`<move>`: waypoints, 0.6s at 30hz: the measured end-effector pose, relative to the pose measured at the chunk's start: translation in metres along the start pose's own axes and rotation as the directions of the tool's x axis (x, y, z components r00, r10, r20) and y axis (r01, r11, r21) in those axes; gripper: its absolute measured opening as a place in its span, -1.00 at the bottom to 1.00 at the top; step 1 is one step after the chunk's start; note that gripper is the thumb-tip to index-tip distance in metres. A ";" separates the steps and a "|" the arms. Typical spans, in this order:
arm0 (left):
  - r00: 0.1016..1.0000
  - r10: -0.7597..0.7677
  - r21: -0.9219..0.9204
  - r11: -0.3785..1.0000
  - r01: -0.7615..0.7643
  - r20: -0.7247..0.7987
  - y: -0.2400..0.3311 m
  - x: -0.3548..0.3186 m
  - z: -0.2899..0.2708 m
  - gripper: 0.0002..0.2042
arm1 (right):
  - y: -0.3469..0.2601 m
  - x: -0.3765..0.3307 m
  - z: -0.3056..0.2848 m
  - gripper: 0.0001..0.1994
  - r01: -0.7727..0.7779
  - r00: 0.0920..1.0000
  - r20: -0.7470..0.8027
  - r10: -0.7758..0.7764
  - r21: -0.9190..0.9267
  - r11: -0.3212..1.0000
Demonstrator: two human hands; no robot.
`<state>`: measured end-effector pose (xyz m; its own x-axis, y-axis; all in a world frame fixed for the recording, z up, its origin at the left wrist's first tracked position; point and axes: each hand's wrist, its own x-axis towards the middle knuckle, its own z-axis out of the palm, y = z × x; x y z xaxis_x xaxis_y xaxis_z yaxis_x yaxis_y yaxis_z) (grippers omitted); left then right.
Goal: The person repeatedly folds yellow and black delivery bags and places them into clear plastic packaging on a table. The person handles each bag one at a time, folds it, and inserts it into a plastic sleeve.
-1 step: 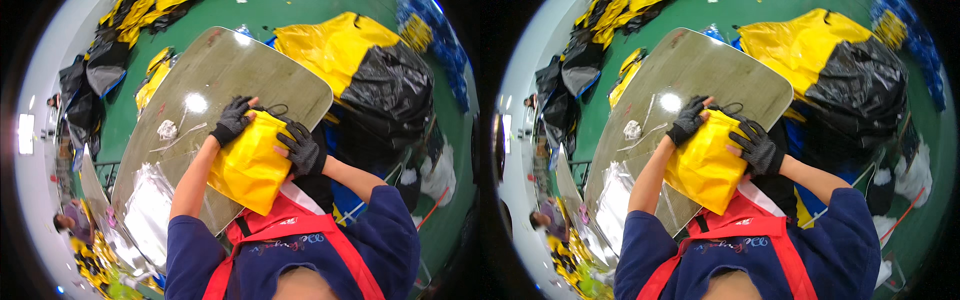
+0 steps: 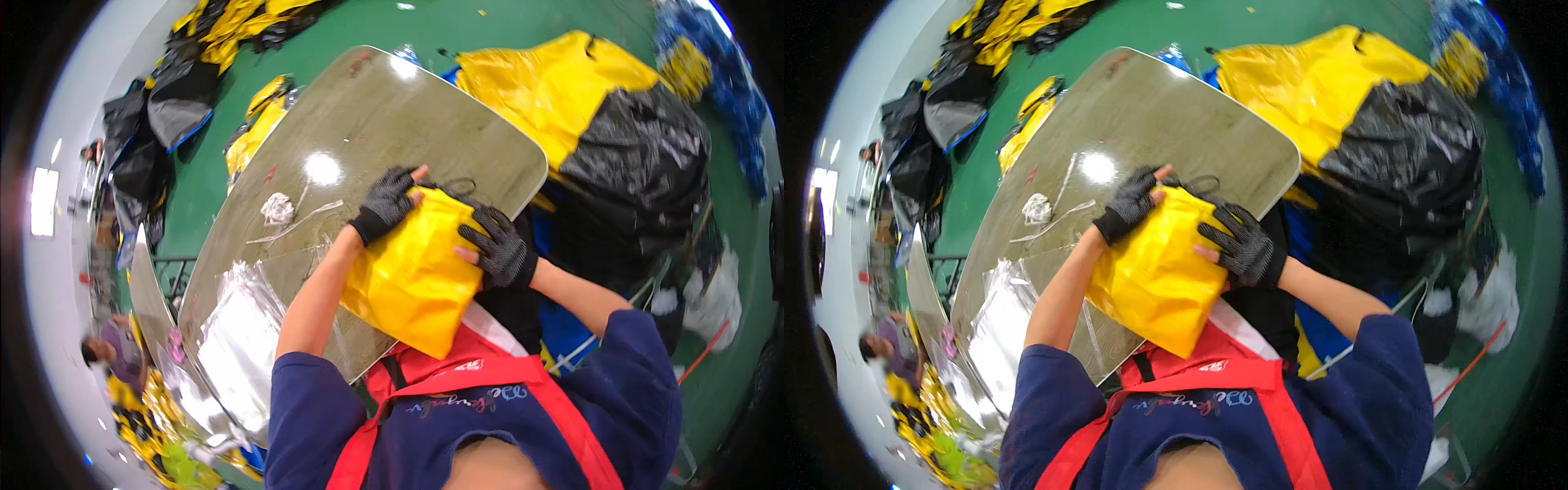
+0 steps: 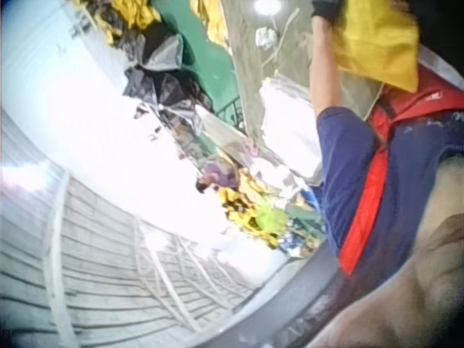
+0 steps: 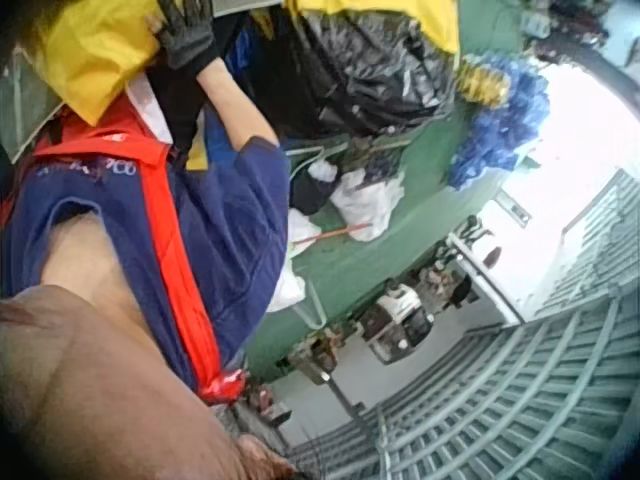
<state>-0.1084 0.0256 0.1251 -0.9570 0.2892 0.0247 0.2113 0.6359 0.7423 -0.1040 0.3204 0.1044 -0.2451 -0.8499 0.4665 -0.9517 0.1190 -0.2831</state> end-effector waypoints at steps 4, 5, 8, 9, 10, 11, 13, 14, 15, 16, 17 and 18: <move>0.985 -0.147 -0.806 0.569 0.160 0.092 0.001 -0.057 -0.001 -0.51 | 0.017 0.033 -0.029 -0.59 -0.036 0.965 -0.254 0.070 0.135 0.990; 0.982 -0.096 -0.946 0.267 0.182 0.162 -0.002 -0.078 -0.007 -0.52 | 0.017 0.038 -0.030 -0.63 -0.122 0.943 -0.278 0.184 0.224 0.967; 0.801 -0.472 -0.882 0.450 -0.140 -0.368 0.013 -0.109 0.031 -0.51 | 0.022 0.033 -0.001 -0.65 -0.526 0.654 0.093 0.751 0.769 0.363; 0.619 -0.521 -0.725 0.678 -0.118 -0.588 0.016 -0.108 0.053 -0.51 | 0.022 0.040 0.003 -0.63 -0.569 0.562 0.168 0.810 0.789 0.232; 0.502 -0.490 -0.575 0.818 -0.019 -0.713 0.017 -0.102 0.068 -0.50 | 0.020 0.050 0.005 -0.60 -0.455 0.606 0.101 0.789 0.857 0.241; 0.424 -0.455 -0.458 0.883 0.103 -0.783 0.025 -0.096 0.072 -0.49 | 0.024 0.056 0.007 -0.59 -0.471 0.633 0.187 0.751 0.864 0.181; 0.564 -0.491 -0.327 0.869 0.371 -0.664 0.006 -0.097 0.057 -0.46 | 0.033 0.063 0.006 -0.57 -0.513 0.666 0.353 0.657 0.857 0.059; 0.593 -0.671 -0.419 0.741 0.524 -0.446 -0.005 -0.099 0.036 -0.49 | 0.037 0.067 0.000 -0.53 -0.580 0.562 0.577 0.593 0.786 -0.215; 0.570 -0.798 -0.460 0.588 0.666 -0.196 -0.017 -0.100 0.012 -0.51 | 0.036 0.070 -0.001 -0.49 -0.543 0.536 0.600 0.594 0.784 -0.302; 0.517 -0.684 -0.232 0.691 0.684 -0.515 -0.047 -0.099 0.003 -0.55 | 0.040 0.065 0.004 -0.49 -0.515 0.565 0.539 0.625 0.822 -0.243; 0.550 -0.291 0.035 0.862 0.506 -0.783 -0.117 -0.118 -0.005 -0.61 | 0.043 0.065 0.014 -0.49 -0.485 0.605 0.486 0.630 0.853 -0.193; 0.432 -0.285 0.103 0.724 0.682 -0.856 -0.101 -0.110 -0.038 -0.67 | 0.050 0.058 0.011 -0.51 -0.495 0.573 0.508 0.643 0.840 -0.223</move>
<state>-0.0322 -0.0976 0.0726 -0.6435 -0.6687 0.3724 -0.4795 0.7314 0.4848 -0.1638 0.2712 0.1086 -0.6581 -0.6714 -0.3408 0.4892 -0.0372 -0.8714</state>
